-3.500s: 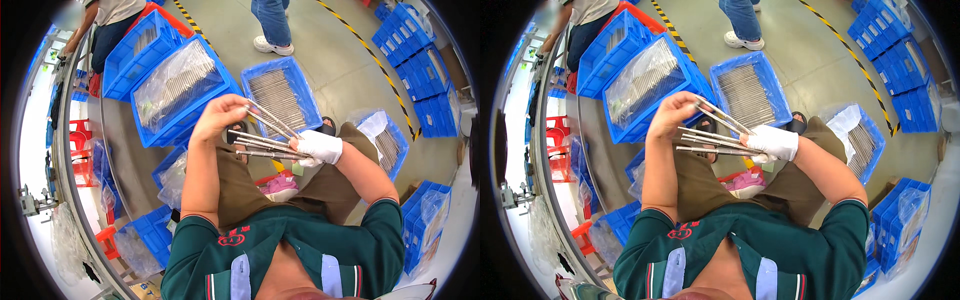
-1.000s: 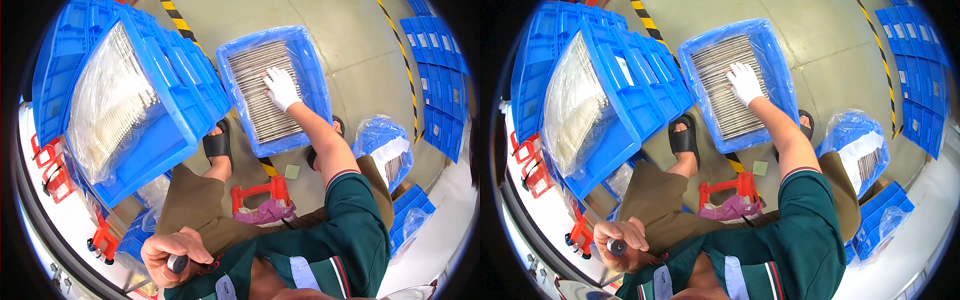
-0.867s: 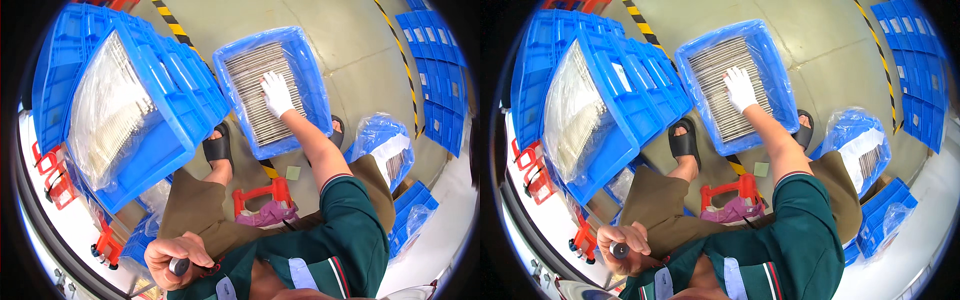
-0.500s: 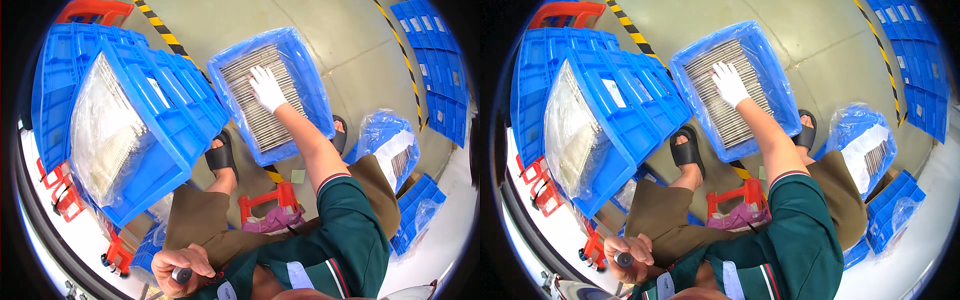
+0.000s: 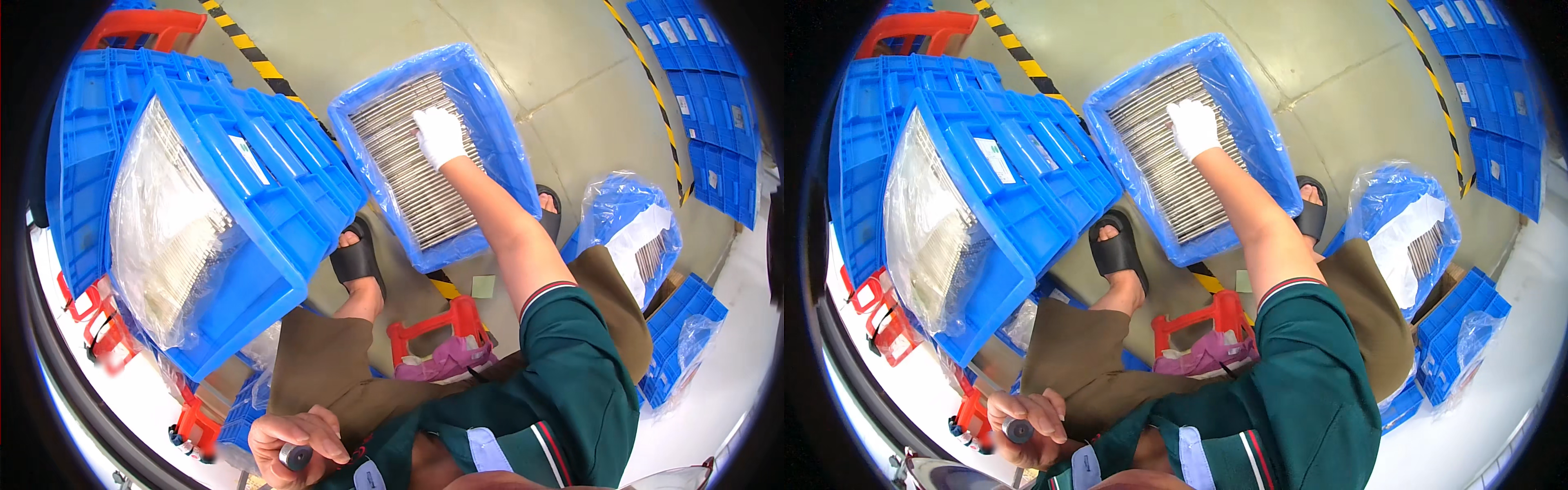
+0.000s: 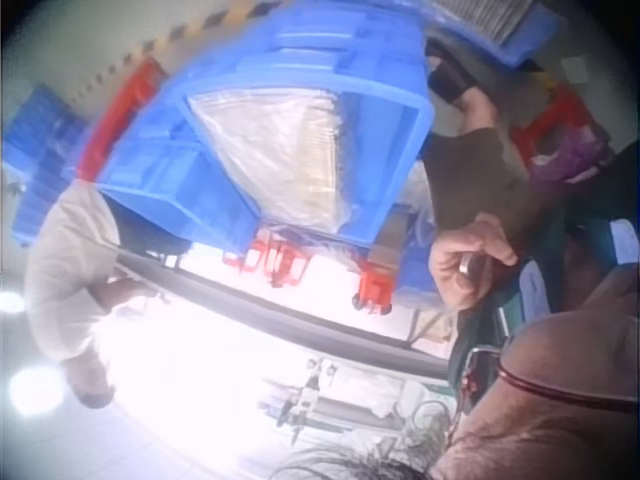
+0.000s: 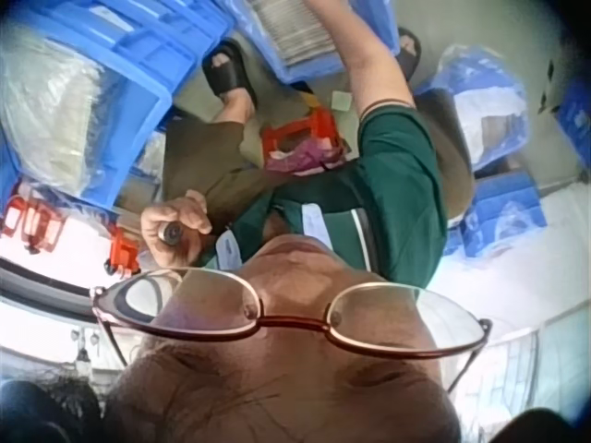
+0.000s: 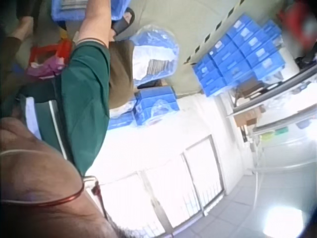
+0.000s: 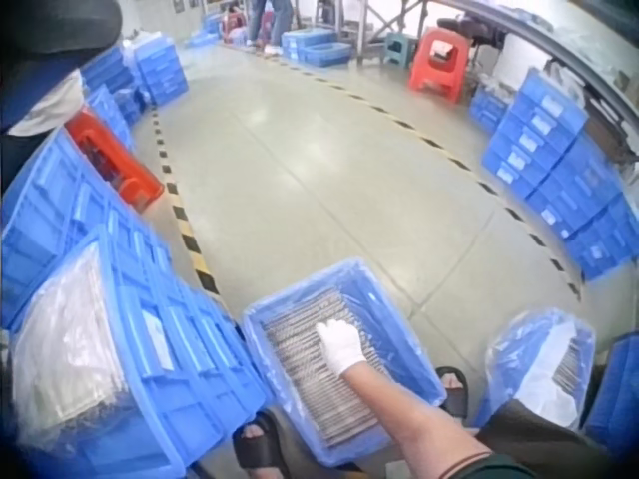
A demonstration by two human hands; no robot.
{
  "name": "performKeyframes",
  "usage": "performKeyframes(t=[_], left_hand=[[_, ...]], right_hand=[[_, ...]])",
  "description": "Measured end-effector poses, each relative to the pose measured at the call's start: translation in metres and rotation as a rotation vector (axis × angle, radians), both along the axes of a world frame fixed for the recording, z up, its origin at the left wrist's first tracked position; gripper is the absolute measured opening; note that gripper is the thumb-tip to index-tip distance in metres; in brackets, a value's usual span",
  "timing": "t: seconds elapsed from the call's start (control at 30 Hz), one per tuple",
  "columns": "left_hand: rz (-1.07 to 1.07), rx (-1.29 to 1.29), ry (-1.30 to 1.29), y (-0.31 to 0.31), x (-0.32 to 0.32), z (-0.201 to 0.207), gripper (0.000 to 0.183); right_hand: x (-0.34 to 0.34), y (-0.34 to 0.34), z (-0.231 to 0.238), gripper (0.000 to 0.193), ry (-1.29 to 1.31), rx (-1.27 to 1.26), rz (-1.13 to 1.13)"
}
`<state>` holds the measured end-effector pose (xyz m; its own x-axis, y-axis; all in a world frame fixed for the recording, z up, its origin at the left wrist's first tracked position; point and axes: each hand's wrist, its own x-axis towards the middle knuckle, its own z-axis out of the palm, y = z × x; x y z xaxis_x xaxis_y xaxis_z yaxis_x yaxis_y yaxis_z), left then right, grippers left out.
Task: Inspecting and sorting metal rods or components at a fabrication floor workstation.
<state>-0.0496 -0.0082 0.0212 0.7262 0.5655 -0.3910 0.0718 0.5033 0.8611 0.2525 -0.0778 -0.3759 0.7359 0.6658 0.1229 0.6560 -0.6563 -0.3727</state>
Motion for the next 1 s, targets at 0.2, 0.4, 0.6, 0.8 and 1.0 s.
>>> performKeyframes(t=[0.2,0.4,0.6,0.8,1.0], left_hand=[[-0.021,-0.007,-0.009,-0.002,0.000,0.000,0.034],[-0.037,0.001,-0.028,-0.006,0.002,-0.001,0.033],[-0.026,-0.007,-0.034,-0.006,0.003,0.000,0.032],[-0.050,-0.013,-0.038,-0.003,0.004,-0.001,0.033],[-0.095,-0.022,-0.013,-0.009,0.003,0.003,0.034]], right_hand=[[0.020,0.023,-0.008,0.010,-0.001,-0.065,0.112],[0.020,0.029,0.001,0.011,0.015,-0.057,0.087],[0.003,0.005,0.006,0.011,0.072,-0.098,0.110],[0.019,0.014,-0.007,0.012,-0.073,-0.047,0.308],[0.014,0.003,0.001,0.016,0.055,0.002,0.191]])
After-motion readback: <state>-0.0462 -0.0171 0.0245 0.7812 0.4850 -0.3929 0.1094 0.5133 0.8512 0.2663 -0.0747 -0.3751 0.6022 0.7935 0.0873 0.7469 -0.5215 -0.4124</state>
